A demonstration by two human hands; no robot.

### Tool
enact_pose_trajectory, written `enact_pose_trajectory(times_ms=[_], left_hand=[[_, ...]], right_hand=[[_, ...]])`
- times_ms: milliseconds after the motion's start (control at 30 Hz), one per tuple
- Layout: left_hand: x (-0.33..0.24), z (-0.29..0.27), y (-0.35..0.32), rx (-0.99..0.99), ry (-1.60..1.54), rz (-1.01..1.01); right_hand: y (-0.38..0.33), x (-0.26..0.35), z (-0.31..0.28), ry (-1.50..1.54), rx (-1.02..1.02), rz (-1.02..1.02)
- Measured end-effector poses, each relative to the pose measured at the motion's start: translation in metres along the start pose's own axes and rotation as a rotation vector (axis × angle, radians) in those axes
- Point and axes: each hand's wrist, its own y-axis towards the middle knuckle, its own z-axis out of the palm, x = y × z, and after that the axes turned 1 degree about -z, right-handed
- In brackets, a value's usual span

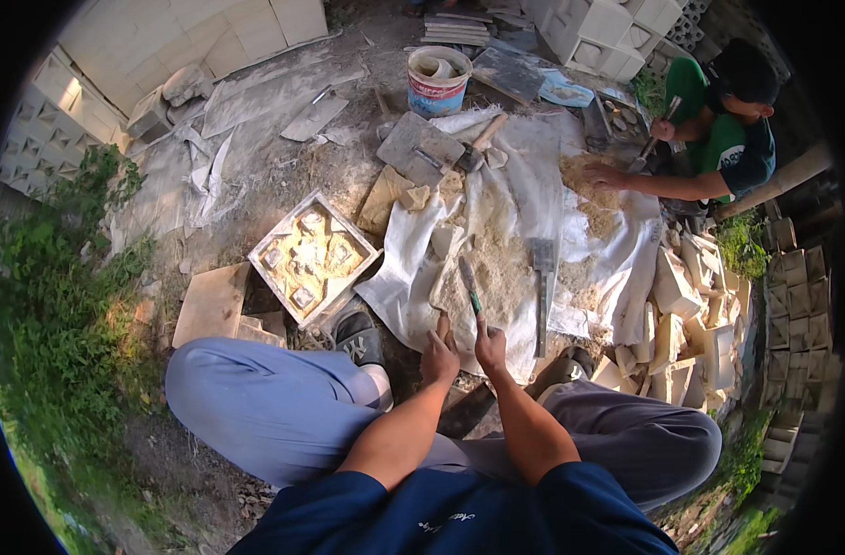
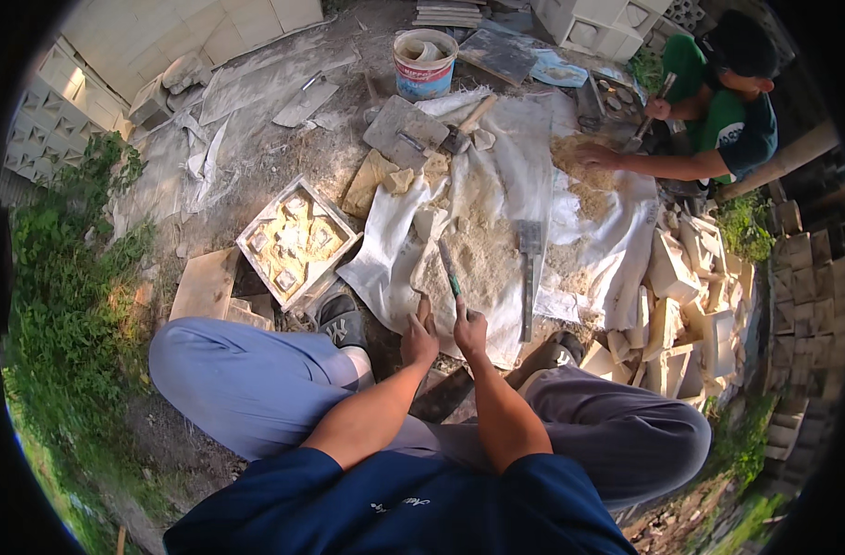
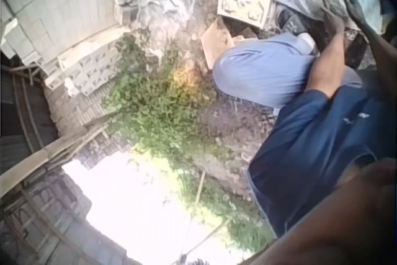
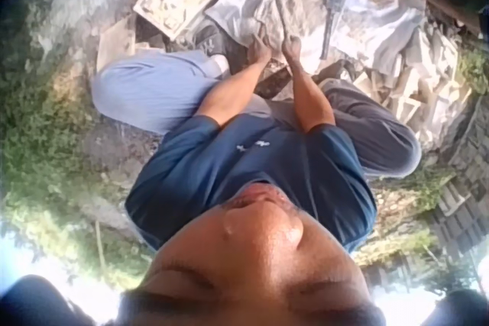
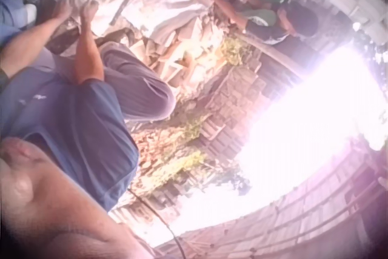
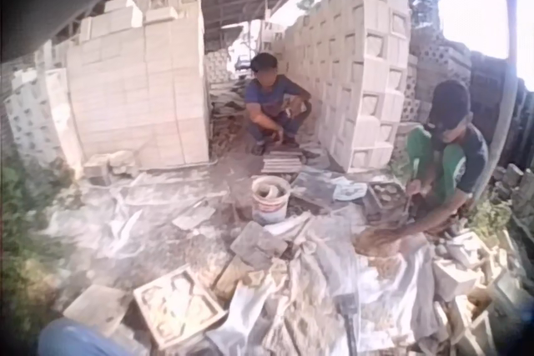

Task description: The person shapes and carves stone blocks, scraping and chiseling the material using handheld metal tools.

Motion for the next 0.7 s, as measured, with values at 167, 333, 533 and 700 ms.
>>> enact_pose_trajectory(times_ms=[167,333,533,700], left_hand=[[-0.005,-0.002,-0.004,0.053,-0.027,-0.005],[0.003,0.001,0.002,0.027,-0.028,-0.029],[-0.003,-0.002,-0.004,0.087,-0.008,-0.051],[-0.003,0.005,-0.002,0.077,0.003,-0.019]], right_hand=[[0.005,-0.003,0.007,0.126,0.01,-0.125],[0.0,-0.006,0.008,-0.283,0.04,0.169],[-0.005,0.011,0.007,-0.013,-0.01,0.045],[-0.005,-0.014,0.007,-0.213,-0.014,0.03]])
